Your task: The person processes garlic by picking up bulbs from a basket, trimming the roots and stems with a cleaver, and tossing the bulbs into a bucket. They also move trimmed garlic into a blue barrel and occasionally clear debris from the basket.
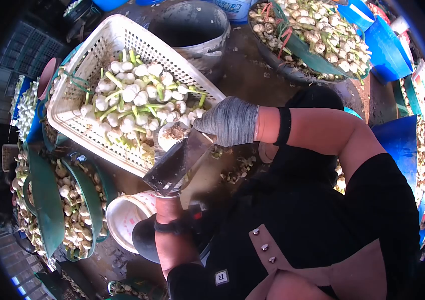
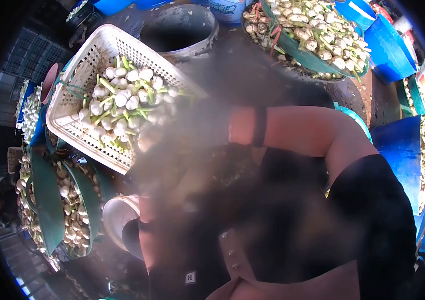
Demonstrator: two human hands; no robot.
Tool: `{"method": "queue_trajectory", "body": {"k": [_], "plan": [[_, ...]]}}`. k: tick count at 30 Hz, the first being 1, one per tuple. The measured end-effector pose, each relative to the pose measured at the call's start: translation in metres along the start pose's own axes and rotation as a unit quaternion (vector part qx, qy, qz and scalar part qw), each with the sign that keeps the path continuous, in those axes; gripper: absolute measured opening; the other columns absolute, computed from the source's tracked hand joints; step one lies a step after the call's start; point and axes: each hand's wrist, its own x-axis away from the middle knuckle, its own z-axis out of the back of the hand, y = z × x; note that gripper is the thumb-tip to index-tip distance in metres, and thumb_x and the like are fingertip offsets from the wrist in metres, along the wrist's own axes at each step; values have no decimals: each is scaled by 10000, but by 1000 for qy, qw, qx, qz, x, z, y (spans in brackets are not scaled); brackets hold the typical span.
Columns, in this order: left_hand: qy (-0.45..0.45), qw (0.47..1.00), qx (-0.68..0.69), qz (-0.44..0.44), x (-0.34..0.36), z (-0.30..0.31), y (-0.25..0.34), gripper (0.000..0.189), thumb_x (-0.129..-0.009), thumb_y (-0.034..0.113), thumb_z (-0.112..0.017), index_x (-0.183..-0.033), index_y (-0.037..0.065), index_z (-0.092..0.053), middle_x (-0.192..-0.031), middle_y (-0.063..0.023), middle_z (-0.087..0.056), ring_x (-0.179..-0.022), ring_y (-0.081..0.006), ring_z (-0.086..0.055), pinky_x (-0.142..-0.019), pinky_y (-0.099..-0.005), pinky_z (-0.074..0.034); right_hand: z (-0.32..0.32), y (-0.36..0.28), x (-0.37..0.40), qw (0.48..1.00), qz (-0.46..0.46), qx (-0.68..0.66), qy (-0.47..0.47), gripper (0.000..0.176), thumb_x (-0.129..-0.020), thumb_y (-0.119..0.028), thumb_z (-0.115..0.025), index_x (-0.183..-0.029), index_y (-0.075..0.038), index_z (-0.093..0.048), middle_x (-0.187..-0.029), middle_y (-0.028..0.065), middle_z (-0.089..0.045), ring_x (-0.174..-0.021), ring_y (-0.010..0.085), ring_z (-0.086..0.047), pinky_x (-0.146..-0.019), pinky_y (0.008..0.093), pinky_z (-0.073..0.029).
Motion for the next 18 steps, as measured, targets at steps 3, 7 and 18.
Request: {"method": "queue_trajectory", "body": {"k": [3, 7, 18], "plan": [[-19, 990, -77, -116, -6, 0, 6, 437, -897, 199, -570, -1299, 51, -483, -1183, -142, -581, -1111, -282, -543, -996, -394, -398, -10, 8, 4, 999, 9, 1, 48, 276, -734, -218, -585, -972, -82, -624, -807, 111, -643, -738, 317, -637, -627, 419, -514], [-1, 991, -84, -108, -33, 28, 50, 393, -837, 188, -645, -1178, 34, -523, -1120, -131, -595, -1061, -257, -568, -966, -388, -416, -31, 25, 9, 993, 28, -50, 101, 222, -726, -222, -584, -903, -91, -612, -771, 105, -632, -719, 316, -634, -617, 419, -510], [137, 974, 152, 98, -54, 80, 121, 391, -777, 192, -710, -1087, 33, -532, -1084, -117, -601, -1017, -240, -585, -945, -375, -428, -30, 80, -2, 970, -205, 125, 24, 170, -813, -221, -604, -934, -108, -642, -645, 90, -611, -605, 285, -633, -546, 365, -496]]}}
